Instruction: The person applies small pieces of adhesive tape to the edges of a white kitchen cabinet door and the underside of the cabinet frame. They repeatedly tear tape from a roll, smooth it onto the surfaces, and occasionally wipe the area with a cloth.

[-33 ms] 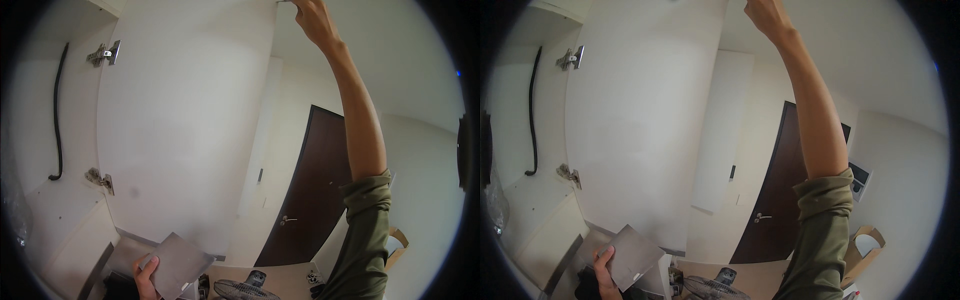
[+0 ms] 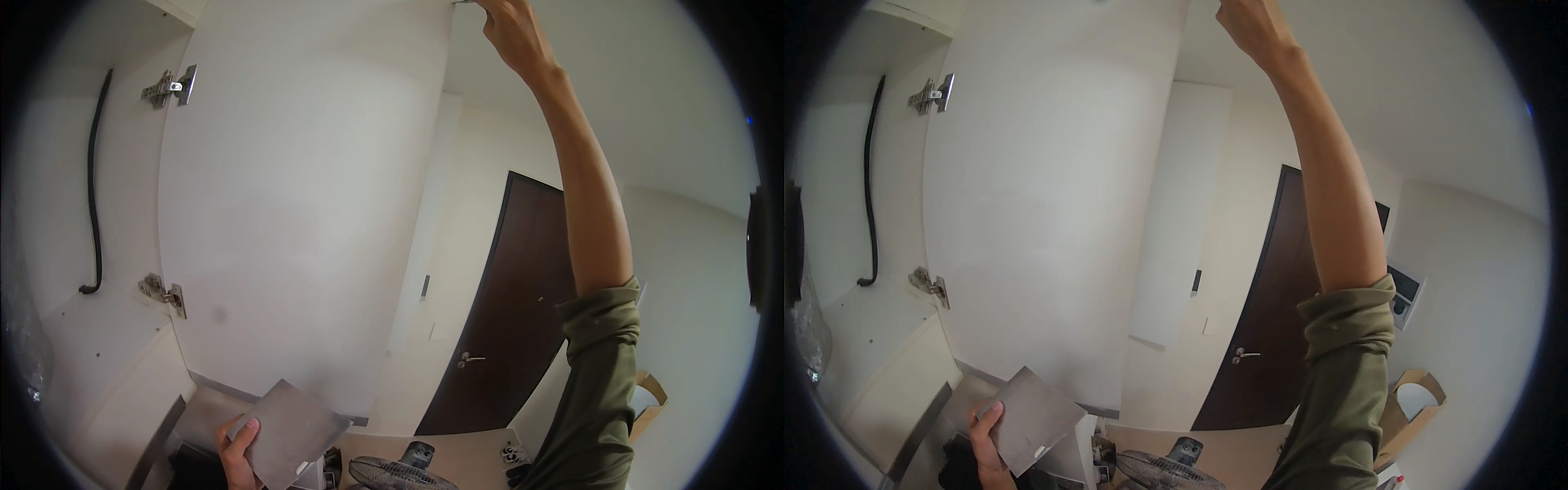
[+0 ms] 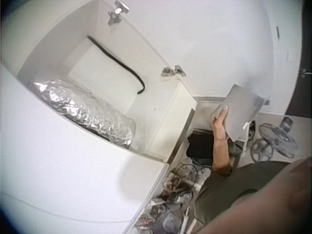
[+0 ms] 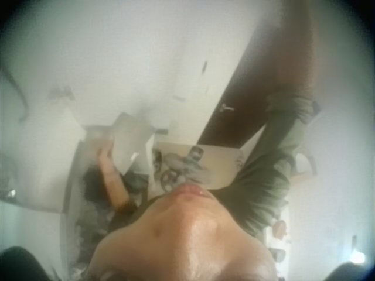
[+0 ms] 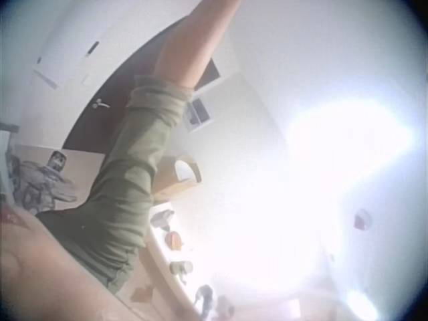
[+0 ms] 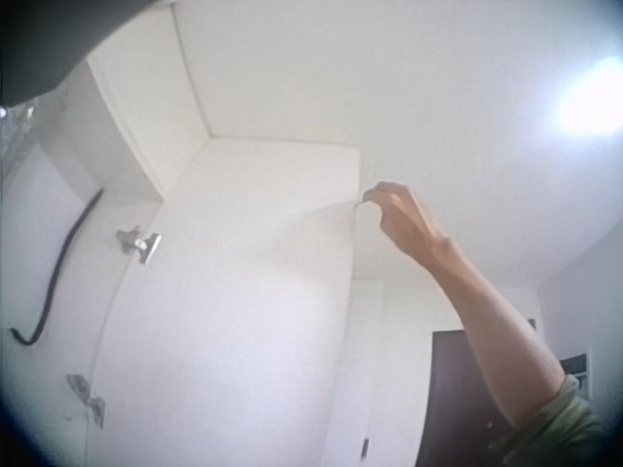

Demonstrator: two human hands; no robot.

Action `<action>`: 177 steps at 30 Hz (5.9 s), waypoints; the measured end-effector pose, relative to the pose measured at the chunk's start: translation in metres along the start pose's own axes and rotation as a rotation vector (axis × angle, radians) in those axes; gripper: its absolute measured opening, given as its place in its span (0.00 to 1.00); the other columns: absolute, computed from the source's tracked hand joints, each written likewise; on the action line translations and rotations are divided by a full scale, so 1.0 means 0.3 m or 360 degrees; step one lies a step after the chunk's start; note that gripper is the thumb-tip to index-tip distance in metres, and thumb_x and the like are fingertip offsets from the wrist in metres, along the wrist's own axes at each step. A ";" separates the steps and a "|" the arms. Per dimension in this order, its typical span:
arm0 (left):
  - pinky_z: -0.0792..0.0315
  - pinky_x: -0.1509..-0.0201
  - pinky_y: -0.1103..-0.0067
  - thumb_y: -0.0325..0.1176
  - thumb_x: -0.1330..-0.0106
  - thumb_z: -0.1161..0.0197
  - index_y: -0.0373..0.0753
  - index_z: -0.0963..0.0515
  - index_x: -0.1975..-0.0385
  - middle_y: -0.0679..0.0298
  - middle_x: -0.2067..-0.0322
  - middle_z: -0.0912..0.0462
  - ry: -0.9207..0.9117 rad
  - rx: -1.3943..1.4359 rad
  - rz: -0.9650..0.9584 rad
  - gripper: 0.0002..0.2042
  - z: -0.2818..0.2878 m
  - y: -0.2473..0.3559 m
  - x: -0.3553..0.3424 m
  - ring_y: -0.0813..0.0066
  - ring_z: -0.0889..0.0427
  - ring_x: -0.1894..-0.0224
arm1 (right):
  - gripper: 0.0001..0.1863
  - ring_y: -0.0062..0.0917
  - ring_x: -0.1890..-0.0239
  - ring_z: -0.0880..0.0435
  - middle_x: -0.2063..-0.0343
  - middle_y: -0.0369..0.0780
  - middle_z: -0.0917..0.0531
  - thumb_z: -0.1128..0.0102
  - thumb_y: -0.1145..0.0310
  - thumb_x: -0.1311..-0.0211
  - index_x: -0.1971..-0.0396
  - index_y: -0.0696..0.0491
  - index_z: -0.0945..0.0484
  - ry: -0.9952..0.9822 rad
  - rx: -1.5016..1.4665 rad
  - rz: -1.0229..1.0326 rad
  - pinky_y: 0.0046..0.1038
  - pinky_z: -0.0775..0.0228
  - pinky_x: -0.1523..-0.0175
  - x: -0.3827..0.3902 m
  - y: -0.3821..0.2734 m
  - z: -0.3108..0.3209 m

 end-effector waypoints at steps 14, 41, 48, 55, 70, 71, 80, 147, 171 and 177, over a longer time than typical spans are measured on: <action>0.22 0.55 0.68 0.36 0.42 0.29 0.33 0.24 0.56 0.53 0.64 0.17 -0.0036 -0.0028 0.0028 0.19 -0.041 -0.016 -0.007 0.63 0.16 0.61 | 0.17 0.47 0.46 0.16 0.52 0.53 0.15 0.48 0.88 0.42 0.55 0.64 0.16 -0.0154 0.0009 -0.0024 0.40 0.23 0.40 -0.004 -0.031 0.031; 0.23 0.53 0.67 0.35 0.43 0.29 0.35 0.26 0.54 0.53 0.63 0.18 0.0054 0.0011 -0.0001 0.20 -0.022 -0.015 -0.013 0.62 0.17 0.60 | 0.18 0.43 0.42 0.17 0.45 0.52 0.17 0.47 0.82 0.34 0.45 0.62 0.19 0.0259 -0.0384 -0.0291 0.36 0.25 0.35 0.018 0.087 -0.104; 0.26 0.43 0.68 0.35 0.36 0.33 0.30 0.23 0.48 0.54 0.54 0.18 -0.0155 -0.0069 0.0143 0.20 -0.024 -0.030 -0.024 0.61 0.19 0.50 | 0.18 0.44 0.40 0.18 0.43 0.54 0.19 0.48 0.82 0.33 0.44 0.63 0.20 0.0324 -0.0403 -0.0358 0.36 0.26 0.33 0.074 0.077 -0.101; 0.22 0.52 0.67 0.35 0.43 0.30 0.35 0.26 0.55 0.52 0.63 0.18 0.0000 0.0059 -0.0007 0.18 -0.035 -0.046 -0.029 0.61 0.17 0.58 | 0.18 0.45 0.39 0.19 0.43 0.54 0.19 0.48 0.80 0.31 0.43 0.64 0.21 0.0280 -0.0375 -0.0318 0.37 0.27 0.32 0.034 0.081 -0.085; 0.23 0.51 0.67 0.33 0.42 0.30 0.32 0.26 0.56 0.51 0.62 0.18 0.0003 0.0080 -0.0049 0.18 -0.038 -0.046 -0.037 0.60 0.17 0.58 | 0.18 0.46 0.44 0.16 0.47 0.55 0.17 0.50 0.82 0.32 0.45 0.65 0.20 0.0361 -0.0404 -0.0387 0.37 0.22 0.39 0.035 0.081 -0.096; 0.23 0.51 0.67 0.33 0.42 0.30 0.32 0.25 0.56 0.52 0.62 0.18 -0.0010 0.0079 -0.0064 0.18 -0.040 -0.045 -0.039 0.60 0.17 0.57 | 0.18 0.46 0.45 0.15 0.47 0.55 0.17 0.50 0.82 0.32 0.46 0.65 0.20 0.0341 -0.0361 -0.0349 0.37 0.22 0.40 0.015 0.086 -0.095; 0.23 0.52 0.67 0.33 0.42 0.30 0.32 0.23 0.57 0.54 0.63 0.17 -0.0096 0.0067 -0.0017 0.16 -0.047 -0.043 -0.041 0.62 0.17 0.58 | 0.19 0.47 0.46 0.15 0.48 0.56 0.16 0.51 0.89 0.38 0.50 0.66 0.17 0.0234 -0.0189 -0.0099 0.37 0.21 0.39 0.009 0.053 -0.082; 0.25 0.53 0.70 0.36 0.43 0.28 0.34 0.24 0.56 0.55 0.63 0.19 -0.0044 -0.0011 0.0038 0.18 -0.043 -0.035 -0.015 0.65 0.19 0.59 | 0.17 0.45 0.49 0.15 0.52 0.52 0.15 0.46 0.88 0.41 0.54 0.64 0.16 -0.0200 0.0118 -0.0063 0.39 0.20 0.43 -0.045 -0.008 -0.011; 0.26 0.53 0.72 0.38 0.43 0.29 0.33 0.23 0.57 0.55 0.63 0.19 0.0030 -0.0065 0.0007 0.19 -0.017 -0.017 0.000 0.65 0.19 0.61 | 0.16 0.46 0.50 0.13 0.54 0.56 0.14 0.48 0.89 0.39 0.57 0.64 0.15 -0.0205 -0.0037 -0.0218 0.38 0.19 0.45 -0.095 0.016 0.022; 0.26 0.51 0.72 0.37 0.43 0.28 0.33 0.23 0.57 0.55 0.63 0.19 0.0045 -0.0057 0.0044 0.19 -0.007 -0.020 0.002 0.65 0.19 0.59 | 0.17 0.44 0.51 0.14 0.54 0.52 0.14 0.48 0.89 0.39 0.54 0.63 0.16 -0.0340 0.0077 -0.0229 0.39 0.19 0.45 -0.101 0.008 0.007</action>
Point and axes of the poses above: each hand's wrist, its own x-axis away from the middle knuckle, its own z-axis out of the back of the hand, y = z × x, the point moved 4 cm from there along -x, towards the middle knuckle
